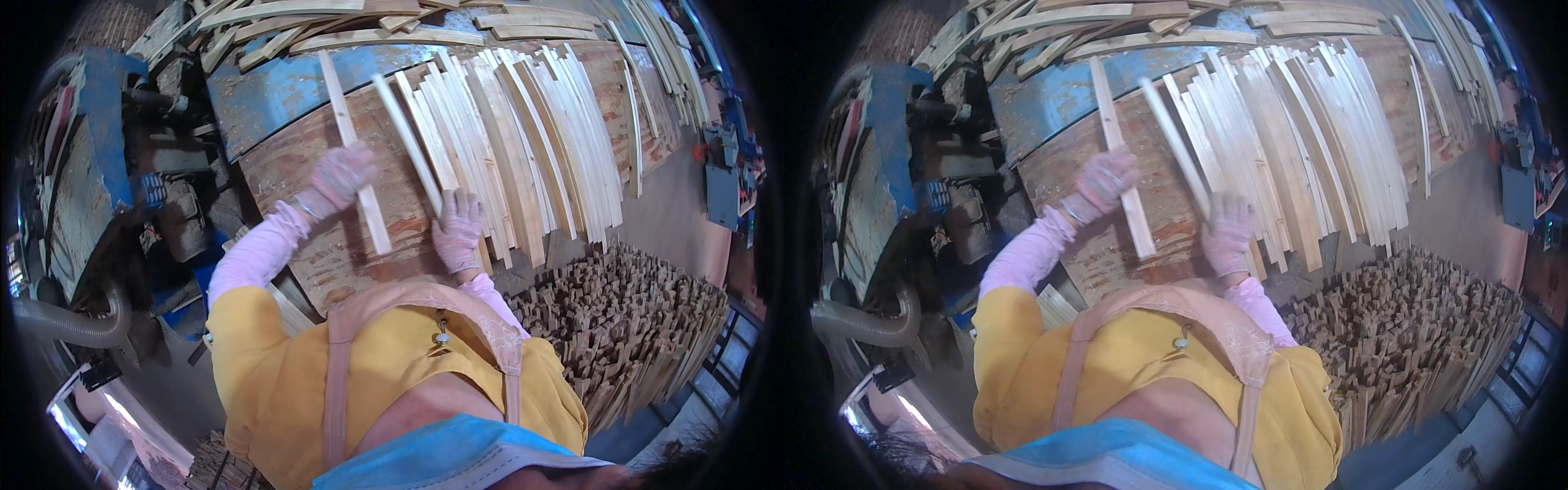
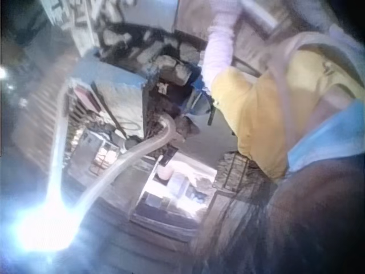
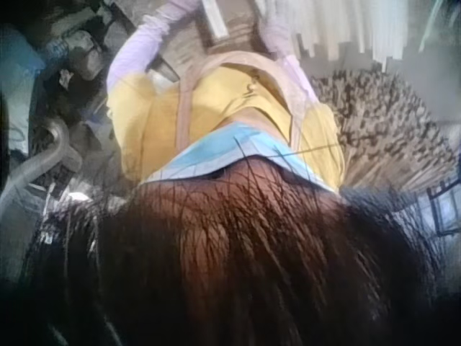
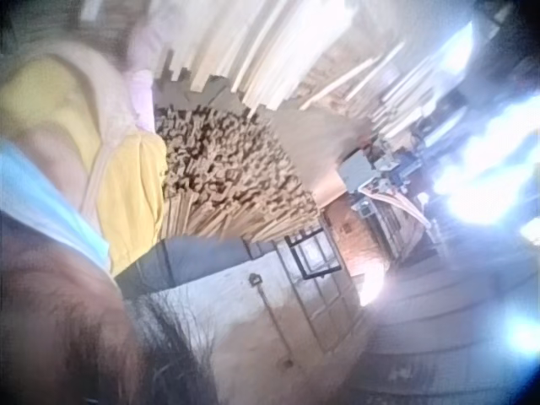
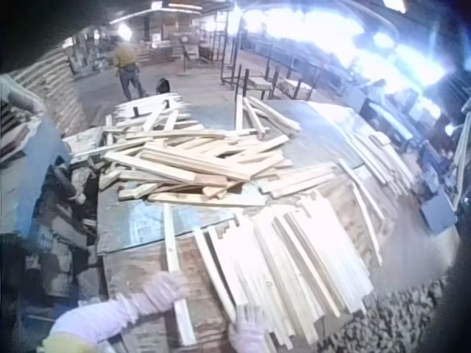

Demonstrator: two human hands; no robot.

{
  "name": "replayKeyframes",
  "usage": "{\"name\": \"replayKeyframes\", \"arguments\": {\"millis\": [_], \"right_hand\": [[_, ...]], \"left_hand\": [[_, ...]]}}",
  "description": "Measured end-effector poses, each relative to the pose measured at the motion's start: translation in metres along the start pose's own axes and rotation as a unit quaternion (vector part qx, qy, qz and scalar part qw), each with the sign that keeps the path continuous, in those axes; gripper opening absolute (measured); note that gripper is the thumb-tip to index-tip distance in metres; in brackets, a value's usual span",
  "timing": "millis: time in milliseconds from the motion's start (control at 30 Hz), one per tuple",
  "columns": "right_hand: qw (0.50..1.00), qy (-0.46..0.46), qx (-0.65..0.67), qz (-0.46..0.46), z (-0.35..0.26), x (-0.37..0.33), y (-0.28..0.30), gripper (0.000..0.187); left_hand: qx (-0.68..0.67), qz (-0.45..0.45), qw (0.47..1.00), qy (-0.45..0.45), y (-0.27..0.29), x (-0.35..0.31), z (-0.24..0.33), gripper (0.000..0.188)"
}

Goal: The person sorts and stacks wooden slats on a large wooden table, moving them from piles and aligning them together by hand.

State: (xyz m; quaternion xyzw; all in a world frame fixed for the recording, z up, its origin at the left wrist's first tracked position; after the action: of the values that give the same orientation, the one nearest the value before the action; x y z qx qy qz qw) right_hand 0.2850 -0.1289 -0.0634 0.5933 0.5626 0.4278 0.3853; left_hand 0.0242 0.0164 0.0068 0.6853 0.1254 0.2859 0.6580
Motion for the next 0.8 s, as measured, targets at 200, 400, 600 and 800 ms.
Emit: {"name": "replayKeyframes", "arguments": {"millis": [200, 400, 600, 800], "right_hand": [[0.996, -0.012, 0.066, 0.052, -0.026, -0.007, 0.026, 0.055], [0.881, -0.132, 0.307, -0.334, -0.076, -0.001, 0.043, 0.092], [0.932, -0.200, 0.221, -0.208, -0.025, -0.057, -0.007, 0.075], [0.926, -0.178, 0.235, -0.236, -0.021, -0.053, -0.005, 0.073]], "left_hand": [[-0.137, 0.034, 0.990, 0.018, -0.027, -0.015, 0.075, 0.007], [-0.155, 0.078, 0.979, 0.108, -0.063, -0.025, 0.099, 0.033], [-0.404, 0.084, 0.794, 0.447, -0.117, -0.033, 0.114, 0.070], [-0.468, 0.006, 0.730, 0.498, -0.135, 0.013, 0.146, 0.088]]}}
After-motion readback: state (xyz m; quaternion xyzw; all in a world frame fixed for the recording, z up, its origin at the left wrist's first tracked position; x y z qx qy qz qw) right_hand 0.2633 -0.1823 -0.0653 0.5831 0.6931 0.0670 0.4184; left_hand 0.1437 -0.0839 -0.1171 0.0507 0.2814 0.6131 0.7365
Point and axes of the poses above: each hand's wrist, its own x-axis towards the middle knuckle, its own y-axis out of the back of the hand, z = x × y, the point moved 3 cm from there along x, towards the middle knuckle, and after that the axes turned 5 degrees about x, right-handed, at the moved point
